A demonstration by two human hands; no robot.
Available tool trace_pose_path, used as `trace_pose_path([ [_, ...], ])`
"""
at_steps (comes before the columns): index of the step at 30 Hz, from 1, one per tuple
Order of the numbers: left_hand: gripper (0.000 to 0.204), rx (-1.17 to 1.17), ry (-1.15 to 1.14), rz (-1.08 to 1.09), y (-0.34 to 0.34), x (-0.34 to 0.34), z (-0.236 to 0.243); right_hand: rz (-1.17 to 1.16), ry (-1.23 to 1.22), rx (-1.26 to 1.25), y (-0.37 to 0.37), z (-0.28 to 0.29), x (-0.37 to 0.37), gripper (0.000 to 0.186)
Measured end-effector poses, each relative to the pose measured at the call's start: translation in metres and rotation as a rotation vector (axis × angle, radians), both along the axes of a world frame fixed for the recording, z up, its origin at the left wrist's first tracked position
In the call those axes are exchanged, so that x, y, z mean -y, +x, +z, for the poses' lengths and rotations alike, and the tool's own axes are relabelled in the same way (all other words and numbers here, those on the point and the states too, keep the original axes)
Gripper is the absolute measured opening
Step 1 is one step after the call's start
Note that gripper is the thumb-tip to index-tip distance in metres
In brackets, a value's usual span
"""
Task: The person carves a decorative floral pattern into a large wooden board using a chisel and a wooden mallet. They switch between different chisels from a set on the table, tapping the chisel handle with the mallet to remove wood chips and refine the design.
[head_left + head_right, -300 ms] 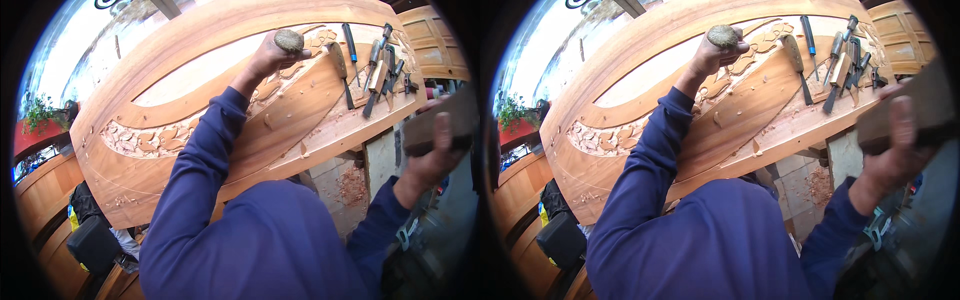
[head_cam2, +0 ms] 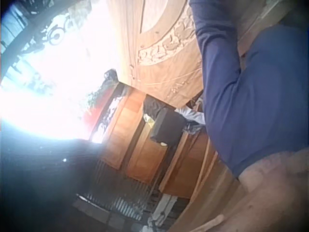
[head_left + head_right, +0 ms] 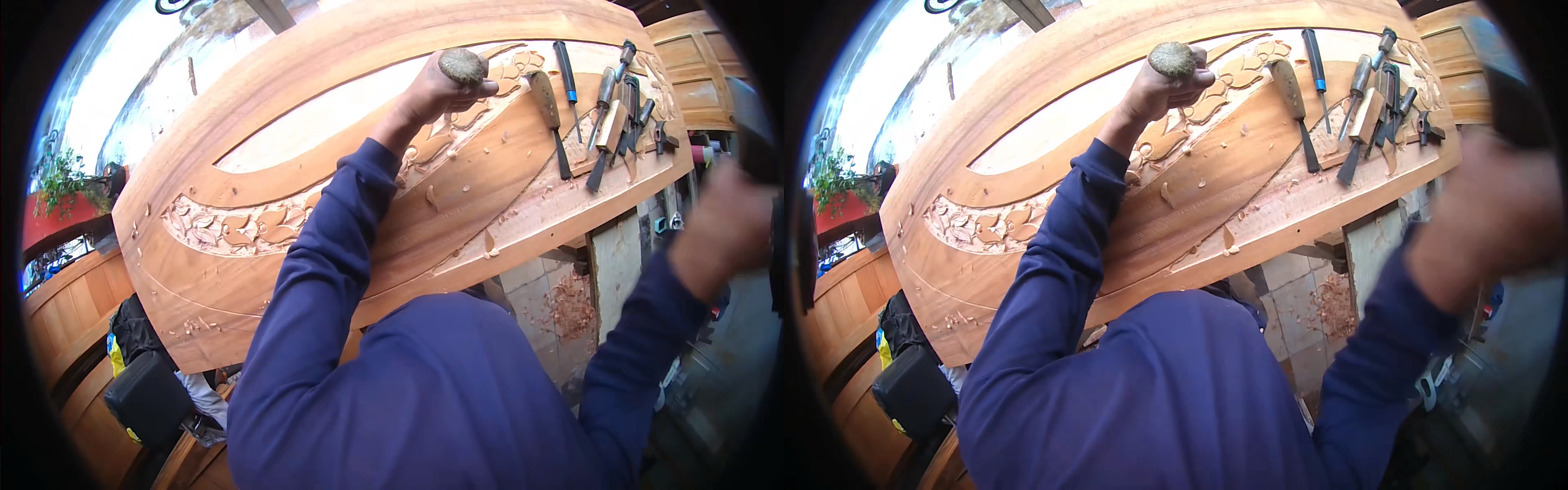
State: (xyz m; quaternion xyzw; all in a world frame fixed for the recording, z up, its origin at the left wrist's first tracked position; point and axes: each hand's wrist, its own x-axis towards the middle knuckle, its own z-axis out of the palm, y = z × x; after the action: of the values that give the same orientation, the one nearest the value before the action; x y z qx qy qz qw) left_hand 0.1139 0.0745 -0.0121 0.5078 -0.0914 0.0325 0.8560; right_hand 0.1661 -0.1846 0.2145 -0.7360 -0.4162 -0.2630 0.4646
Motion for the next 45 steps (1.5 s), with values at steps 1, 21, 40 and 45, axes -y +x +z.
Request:
trace_pose_path([
  [1, 0.024, -0.027, 0.017, 0.018, -0.007, -0.008, -0.005, -0.050, -0.293, 0.014, 0.001, -0.047, -0.009, 0.059],
  [21, 0.033, -0.207, -0.041, 0.506, 0.024, -0.009, 0.006, -0.015, -0.273, -0.567, -0.032, -0.111, 0.014, 0.086],
  [40, 0.031, -0.055, 0.054, 0.084, 0.009, 0.001, 0.015, -0.146, -0.578, 0.092, -0.001, -0.010, 0.063, 0.053],
  [45, 0.035, -0.039, 0.045, 0.099, 0.001, 0.002, 0.016, -0.033, -0.044, -0.122, 0.010, 0.003, 0.014, 0.074],
])
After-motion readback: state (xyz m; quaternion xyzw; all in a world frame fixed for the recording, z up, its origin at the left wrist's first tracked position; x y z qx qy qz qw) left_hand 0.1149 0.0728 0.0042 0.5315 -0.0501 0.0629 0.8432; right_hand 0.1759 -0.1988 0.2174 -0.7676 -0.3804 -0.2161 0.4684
